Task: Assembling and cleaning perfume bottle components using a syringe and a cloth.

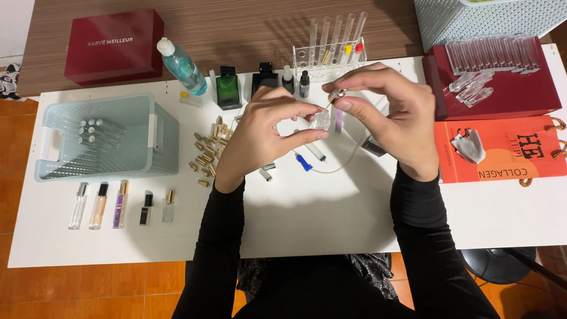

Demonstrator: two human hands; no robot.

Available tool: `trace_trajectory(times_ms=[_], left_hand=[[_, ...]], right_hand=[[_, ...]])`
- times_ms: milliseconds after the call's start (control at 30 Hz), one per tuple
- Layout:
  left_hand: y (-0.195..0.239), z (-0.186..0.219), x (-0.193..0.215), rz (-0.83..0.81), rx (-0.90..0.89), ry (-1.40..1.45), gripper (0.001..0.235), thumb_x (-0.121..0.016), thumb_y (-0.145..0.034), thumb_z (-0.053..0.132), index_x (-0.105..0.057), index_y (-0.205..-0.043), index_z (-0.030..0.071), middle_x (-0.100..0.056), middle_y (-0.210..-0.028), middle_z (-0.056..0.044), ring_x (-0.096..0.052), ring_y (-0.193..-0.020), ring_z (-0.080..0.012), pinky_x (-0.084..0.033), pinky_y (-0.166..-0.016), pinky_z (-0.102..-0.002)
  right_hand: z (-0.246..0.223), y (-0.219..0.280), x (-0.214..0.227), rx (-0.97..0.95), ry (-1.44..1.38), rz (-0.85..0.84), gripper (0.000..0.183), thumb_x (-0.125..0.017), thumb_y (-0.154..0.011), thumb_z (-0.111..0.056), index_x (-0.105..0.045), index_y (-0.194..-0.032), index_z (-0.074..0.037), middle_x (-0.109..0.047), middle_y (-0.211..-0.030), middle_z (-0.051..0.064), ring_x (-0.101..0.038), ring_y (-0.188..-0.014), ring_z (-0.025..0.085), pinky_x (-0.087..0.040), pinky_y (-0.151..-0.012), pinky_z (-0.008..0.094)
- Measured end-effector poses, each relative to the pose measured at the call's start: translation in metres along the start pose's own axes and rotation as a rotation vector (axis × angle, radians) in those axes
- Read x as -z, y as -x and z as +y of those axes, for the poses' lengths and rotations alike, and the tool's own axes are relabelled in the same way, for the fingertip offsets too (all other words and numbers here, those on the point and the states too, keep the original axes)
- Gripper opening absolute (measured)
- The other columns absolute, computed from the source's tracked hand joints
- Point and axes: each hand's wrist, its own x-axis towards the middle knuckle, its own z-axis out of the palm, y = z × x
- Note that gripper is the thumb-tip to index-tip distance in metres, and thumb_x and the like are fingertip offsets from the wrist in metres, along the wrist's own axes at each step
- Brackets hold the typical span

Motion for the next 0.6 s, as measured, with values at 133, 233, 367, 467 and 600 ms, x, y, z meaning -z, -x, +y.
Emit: trace_trajectory(times_ms=[133,233,367,467,600], left_hand=[[0.0,-0.001,-0.001,0.009,0.003,0.003,0.034,-0.089,-0.084,0.027,-0.076,-0.108,0.007,-0.075,-0.093,-0.001,-0.063,-0.085,-0.0162,-0.044,-0.088,-0.033],[0.001,-0.001,-0.001,0.035,0.012,0.003,0.033,-0.09,-0.084,0.027,-0.075,-0.104,0.006,-0.074,-0.094,-0.001,-0.063,-0.086,-0.0169,-0.045,-0.088,-0.033],[0.002,-0.002,-0.001,0.038,0.013,-0.011,0.031,-0.09,-0.084,0.027,-0.074,-0.1,0.005,-0.073,-0.093,-0.002,-0.063,-0.086,-0.0175,-0.046,-0.087,-0.034],[0.002,-0.002,-0.002,0.034,0.02,-0.015,0.031,-0.09,-0.084,0.027,-0.074,-0.099,0.005,-0.072,-0.093,-0.002,-0.062,-0.086,-0.0182,-0.047,-0.087,-0.034],[0.001,-0.003,-0.003,0.031,0.012,-0.011,0.031,-0.09,-0.085,0.027,-0.075,-0.101,0.005,-0.073,-0.093,-0.003,-0.063,-0.087,-0.0187,-0.046,-0.087,-0.035]], right_hand=[[-0.004,-0.004,0.0,-0.001,0.138,-0.082,0.023,-0.079,-0.096,0.0,-0.071,-0.117,0.001,-0.075,-0.116,0.013,-0.073,-0.109,0.02,-0.058,-0.099,0.034],[-0.006,-0.007,0.0,0.024,0.257,-0.155,0.023,-0.081,-0.091,-0.004,-0.074,-0.113,-0.002,-0.077,-0.113,0.009,-0.071,-0.106,0.019,-0.056,-0.095,0.034],[-0.012,-0.01,0.0,0.087,0.278,-0.22,0.022,-0.08,-0.093,-0.005,-0.074,-0.114,-0.003,-0.075,-0.12,0.009,-0.07,-0.111,0.021,-0.055,-0.098,0.035],[-0.011,-0.007,0.001,0.084,0.227,-0.25,0.023,-0.075,-0.097,-0.004,-0.072,-0.12,-0.004,-0.072,-0.129,0.01,-0.07,-0.119,0.022,-0.056,-0.104,0.035],[-0.011,-0.009,-0.003,0.009,0.199,-0.235,0.029,-0.078,-0.094,-0.006,-0.07,-0.121,-0.005,-0.073,-0.118,0.008,-0.07,-0.11,0.021,-0.055,-0.099,0.034]])
